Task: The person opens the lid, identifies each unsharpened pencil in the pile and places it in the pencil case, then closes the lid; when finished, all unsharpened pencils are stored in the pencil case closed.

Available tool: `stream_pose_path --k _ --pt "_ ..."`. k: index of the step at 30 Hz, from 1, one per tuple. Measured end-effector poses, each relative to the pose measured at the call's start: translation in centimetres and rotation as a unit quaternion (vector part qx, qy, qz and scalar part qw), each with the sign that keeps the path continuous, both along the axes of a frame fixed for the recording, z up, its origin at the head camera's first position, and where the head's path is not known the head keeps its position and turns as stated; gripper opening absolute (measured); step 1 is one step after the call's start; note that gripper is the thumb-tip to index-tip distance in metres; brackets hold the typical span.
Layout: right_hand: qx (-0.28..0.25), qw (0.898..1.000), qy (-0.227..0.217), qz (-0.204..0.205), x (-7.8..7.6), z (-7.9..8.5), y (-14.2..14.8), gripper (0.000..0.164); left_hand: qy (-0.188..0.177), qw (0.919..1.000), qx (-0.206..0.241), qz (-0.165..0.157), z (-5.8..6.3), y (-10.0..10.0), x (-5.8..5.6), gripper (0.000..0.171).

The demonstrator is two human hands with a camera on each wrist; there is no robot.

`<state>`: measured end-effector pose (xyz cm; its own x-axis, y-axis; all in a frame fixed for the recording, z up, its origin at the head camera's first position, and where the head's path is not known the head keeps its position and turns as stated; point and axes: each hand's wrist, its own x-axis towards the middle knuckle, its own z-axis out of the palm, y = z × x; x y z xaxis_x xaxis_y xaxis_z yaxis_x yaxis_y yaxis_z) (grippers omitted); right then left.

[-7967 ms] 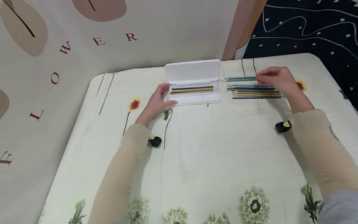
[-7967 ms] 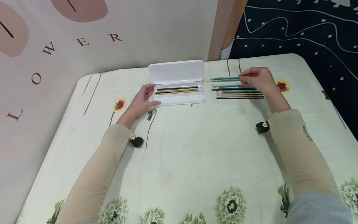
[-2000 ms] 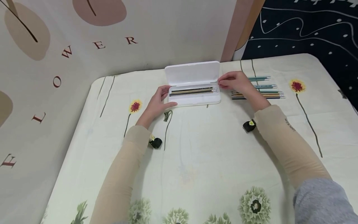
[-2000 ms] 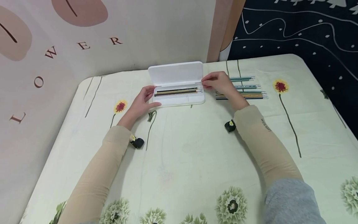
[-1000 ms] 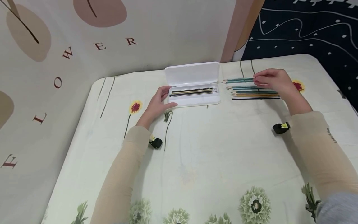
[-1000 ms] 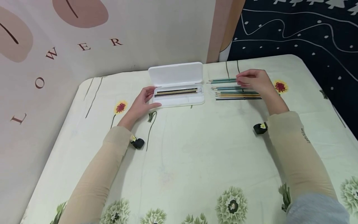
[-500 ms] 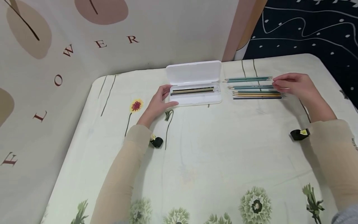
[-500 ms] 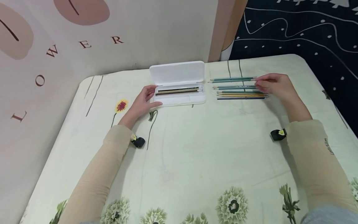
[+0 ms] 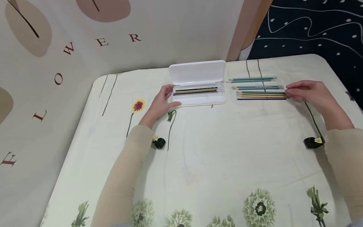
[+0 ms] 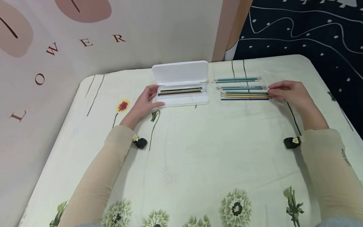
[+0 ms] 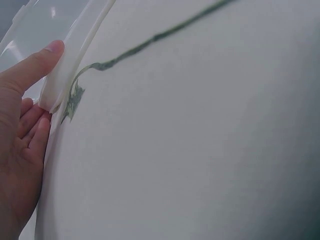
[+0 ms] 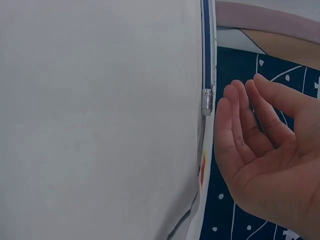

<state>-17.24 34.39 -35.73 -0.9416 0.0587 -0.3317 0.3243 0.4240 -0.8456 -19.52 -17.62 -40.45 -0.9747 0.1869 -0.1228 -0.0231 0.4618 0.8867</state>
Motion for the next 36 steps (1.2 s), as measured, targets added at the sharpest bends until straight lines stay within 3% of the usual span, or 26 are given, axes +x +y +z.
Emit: stream_pose_path --k 10,14,18,21,28,36 --pt "0.038 0.999 -0.004 -0.002 0.4 -1.0 1.8 0.014 0.002 1.0 0.004 -0.004 0.1 0.1 -0.1 0.084" --pt "0.075 0.997 -0.021 0.023 0.3 -1.6 2.8 0.018 -0.002 1.0 0.0 -0.001 0.2 0.2 0.0 0.085" --pt "0.14 0.989 -0.033 0.042 0.2 -2.1 3.4 0.005 -0.005 1.0 -0.006 0.002 0.3 0.1 0.0 0.085" --pt "0.182 0.982 -0.034 0.046 -0.1 -2.3 3.4 0.022 -0.004 0.9999 -0.013 0.004 0.2 -0.1 0.0 0.084" --pt "0.192 0.978 -0.014 0.082 -0.6 -2.3 3.1 0.02 -0.005 0.9998 -0.018 0.009 -0.2 -0.5 0.0 0.085" --pt "0.219 0.972 -0.012 0.081 -0.5 -2.2 2.5 0.038 -0.004 0.9999 -0.012 0.009 -0.4 -0.5 0.0 0.085"
